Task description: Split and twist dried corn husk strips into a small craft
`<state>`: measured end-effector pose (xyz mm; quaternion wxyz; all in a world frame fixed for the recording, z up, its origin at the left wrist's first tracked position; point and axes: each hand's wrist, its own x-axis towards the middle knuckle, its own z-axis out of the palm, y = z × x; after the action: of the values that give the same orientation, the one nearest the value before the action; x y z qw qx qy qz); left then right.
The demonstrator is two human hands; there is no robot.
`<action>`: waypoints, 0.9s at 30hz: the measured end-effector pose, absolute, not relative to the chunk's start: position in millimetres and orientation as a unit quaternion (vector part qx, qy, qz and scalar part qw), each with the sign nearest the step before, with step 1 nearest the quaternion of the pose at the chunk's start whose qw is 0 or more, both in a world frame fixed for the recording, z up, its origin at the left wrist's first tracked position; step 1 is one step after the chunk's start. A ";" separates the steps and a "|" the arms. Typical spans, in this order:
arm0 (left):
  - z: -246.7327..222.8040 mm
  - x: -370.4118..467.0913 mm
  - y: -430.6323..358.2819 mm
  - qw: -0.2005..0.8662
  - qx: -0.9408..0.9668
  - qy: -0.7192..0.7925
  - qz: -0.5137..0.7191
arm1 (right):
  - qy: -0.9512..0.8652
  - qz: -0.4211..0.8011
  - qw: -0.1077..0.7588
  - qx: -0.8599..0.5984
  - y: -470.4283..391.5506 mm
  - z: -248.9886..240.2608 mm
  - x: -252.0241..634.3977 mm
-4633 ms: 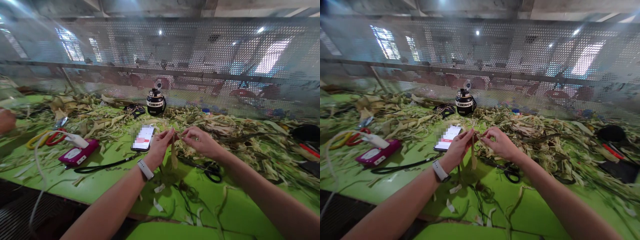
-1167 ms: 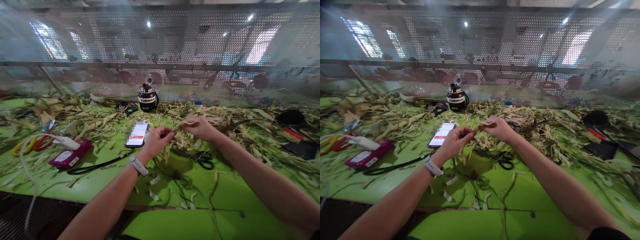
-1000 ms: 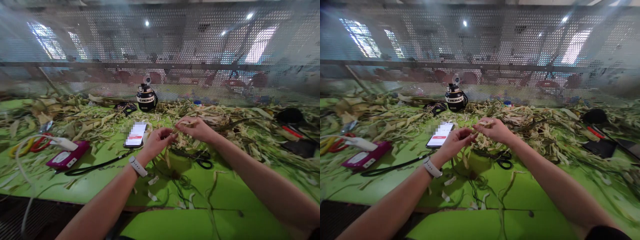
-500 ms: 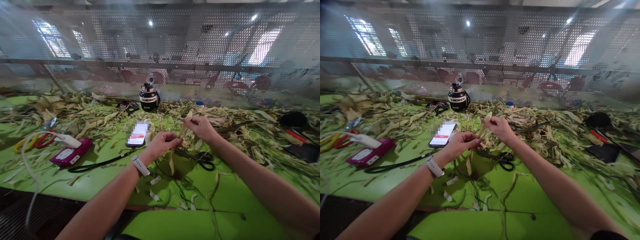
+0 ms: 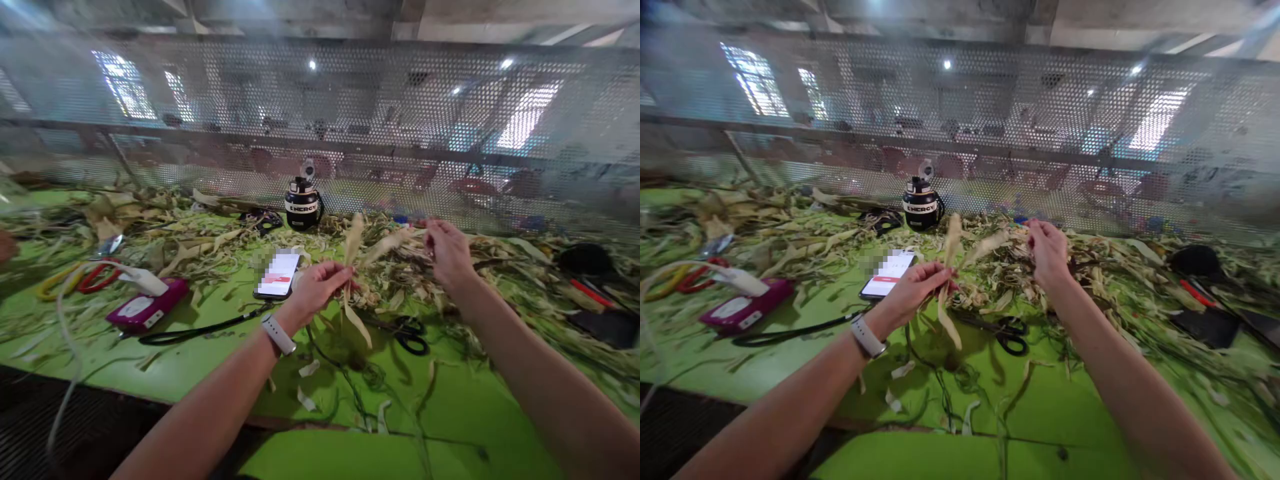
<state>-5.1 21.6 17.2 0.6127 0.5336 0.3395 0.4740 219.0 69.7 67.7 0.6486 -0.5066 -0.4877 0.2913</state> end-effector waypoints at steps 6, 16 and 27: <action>14.5 -5.4 32.2 0.594 0.419 0.319 0.608 | -0.614 0.306 0.544 -0.483 50.3 70.0 194.2; 12.5 -5.0 31.0 0.573 0.398 0.358 0.620 | -0.826 0.224 0.266 -0.443 26.7 29.4 147.9; 13.0 -13.1 36.0 0.575 0.397 0.402 0.592 | -0.870 0.076 0.230 -0.429 24.1 41.5 154.9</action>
<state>-13.1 36.0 13.0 0.5745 0.3973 0.4019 0.5920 154.9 24.1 41.5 0.2295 -0.4294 -0.8701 0.0764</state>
